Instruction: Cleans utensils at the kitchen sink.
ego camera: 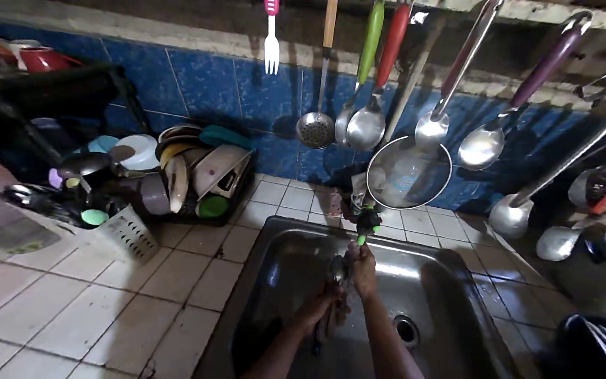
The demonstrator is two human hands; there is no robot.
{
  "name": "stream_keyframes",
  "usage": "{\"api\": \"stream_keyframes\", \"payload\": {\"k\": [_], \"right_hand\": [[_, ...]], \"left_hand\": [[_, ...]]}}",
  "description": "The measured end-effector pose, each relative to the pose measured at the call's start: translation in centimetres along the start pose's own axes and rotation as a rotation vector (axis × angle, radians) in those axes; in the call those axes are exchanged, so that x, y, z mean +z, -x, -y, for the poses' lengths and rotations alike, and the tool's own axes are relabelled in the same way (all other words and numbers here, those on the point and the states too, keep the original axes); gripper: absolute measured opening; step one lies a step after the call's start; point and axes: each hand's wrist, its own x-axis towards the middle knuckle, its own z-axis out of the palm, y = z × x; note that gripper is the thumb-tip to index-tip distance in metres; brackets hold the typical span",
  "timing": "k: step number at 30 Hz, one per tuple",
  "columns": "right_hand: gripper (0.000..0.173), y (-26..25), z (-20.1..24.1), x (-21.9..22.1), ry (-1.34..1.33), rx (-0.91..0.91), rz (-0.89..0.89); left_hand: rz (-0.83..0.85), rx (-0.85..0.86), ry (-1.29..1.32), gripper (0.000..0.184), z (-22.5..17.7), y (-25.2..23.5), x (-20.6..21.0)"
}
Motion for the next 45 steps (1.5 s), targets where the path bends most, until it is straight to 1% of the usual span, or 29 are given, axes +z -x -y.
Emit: {"api": "stream_keyframes", "payload": {"k": [2,4,6,8,9,10,11,12,14,16,17,18,20,22,24,26,27,30,32,34,37,39,41,42,44,45], "right_hand": [[0.028,0.0,-0.2,1.1,0.026,0.018,-0.085],[0.027,0.4,-0.9,1.7,-0.023,0.026,-0.065],[0.042,1.0,-1.1,2.3,-0.15,0.061,0.023],[0.055,1.5,-1.2,2.6,-0.312,0.145,0.087],[0.052,1.7,-1.2,2.8,-0.368,0.174,0.067],[0.042,1.7,-1.2,2.9,-0.383,0.19,0.017],[0.03,1.5,-1.2,3.0,-0.341,0.194,-0.052],[0.024,1.3,-1.2,2.8,-0.244,0.181,-0.11],[0.027,0.8,-1.0,2.2,-0.038,0.144,-0.172],[0.033,0.6,-0.7,2.1,0.005,0.115,-0.218],[0.036,0.7,-0.6,2.0,-0.041,0.113,-0.211],[0.037,1.0,-0.5,1.9,-0.116,0.113,-0.165],[0.039,1.4,-0.8,1.6,-0.26,0.108,-0.012],[0.043,1.4,-0.9,1.0,-0.298,0.128,0.068],[0.038,1.3,-0.8,0.5,-0.274,0.132,0.09],[0.037,1.1,-1.0,0.1,-0.282,0.13,0.119],[0.038,1.0,-1.1,0.1,-0.284,0.132,0.12],[0.033,0.8,-1.7,0.2,-0.319,0.145,0.076],[0.033,0.8,-2.1,0.1,-0.344,0.137,0.061],[0.037,0.8,-2.2,0.2,-0.319,0.126,0.046],[0.025,0.7,-1.8,0.7,-0.11,0.106,-0.029],[0.025,0.5,-1.7,1.2,-0.031,0.122,-0.112],[0.034,0.5,-2.0,1.6,-0.064,0.151,-0.158],[0.04,0.7,-2.0,1.7,-0.098,0.164,-0.144],[0.045,1.3,-2.0,1.9,-0.203,0.123,-0.061],[0.051,1.7,-1.9,1.8,-0.251,0.101,0.009]], "left_hand": [[-0.079,0.027,-0.101,0.047,-0.5,-0.2,0.0],[-0.148,0.064,-0.241,0.051,-0.7,-1.0,-0.7],[-0.198,0.091,-0.33,0.049,-1.1,-1.8,-1.3],[-0.223,0.105,-0.332,0.047,-1.7,-2.0,-1.4],[-0.229,0.132,-0.323,0.044,-1.9,-2.2,-1.4],[-0.226,0.163,-0.308,0.041,-1.9,-2.5,-1.4],[-0.219,0.185,-0.297,0.036,-2.1,-2.6,-1.1],[-0.206,0.18,-0.304,0.032,-2.6,-2.5,-0.7],[-0.181,0.123,-0.406,0.034,-3.8,-1.8,0.3],[-0.201,0.141,-0.51,0.038,-4.0,-2.1,0.9],[-0.223,0.188,-0.536,0.038,-3.7,-2.6,1.1],[-0.25,0.246,-0.573,0.037,-3.4,-3.1,1.2],[-0.303,0.344,-0.635,0.036,-3.2,-3.8,1.3],[-0.307,0.395,-0.616,0.033,-2.9,-4.2,1.2],[-0.243,0.33,-0.489,0.03,-3.1,-4.0,0.9],[-0.167,0.196,-0.338,0.032,-3.5,-3.5,0.7],[-0.15,0.157,-0.274,0.031,-3.5,-3.5,0.6],[-0.152,0.113,-0.149,0.03,-3.3,-3.6,0.5],[-0.153,0.087,-0.129,0.029,-3.5,-3.4,0.4],[-0.14,0.077,-0.18,0.028,-3.2,-3.3,-0.1],[-0.115,0.053,-0.336,0.033,-2.9,-3.0,-0.4],[-0.092,0.032,-0.382,0.035,-3.1,-2.6,0.0],[-0.109,0.034,-0.463,0.037,-3.4,-2.5,0.3],[-0.147,0.058,-0.546,0.038,-3.5,-2.6,0.5],[-0.256,0.14,-0.723,0.038,-3.7,-2.9,0.7],[-0.293,0.191,-0.773,0.039,-3.7,-3.0,0.7]]}}
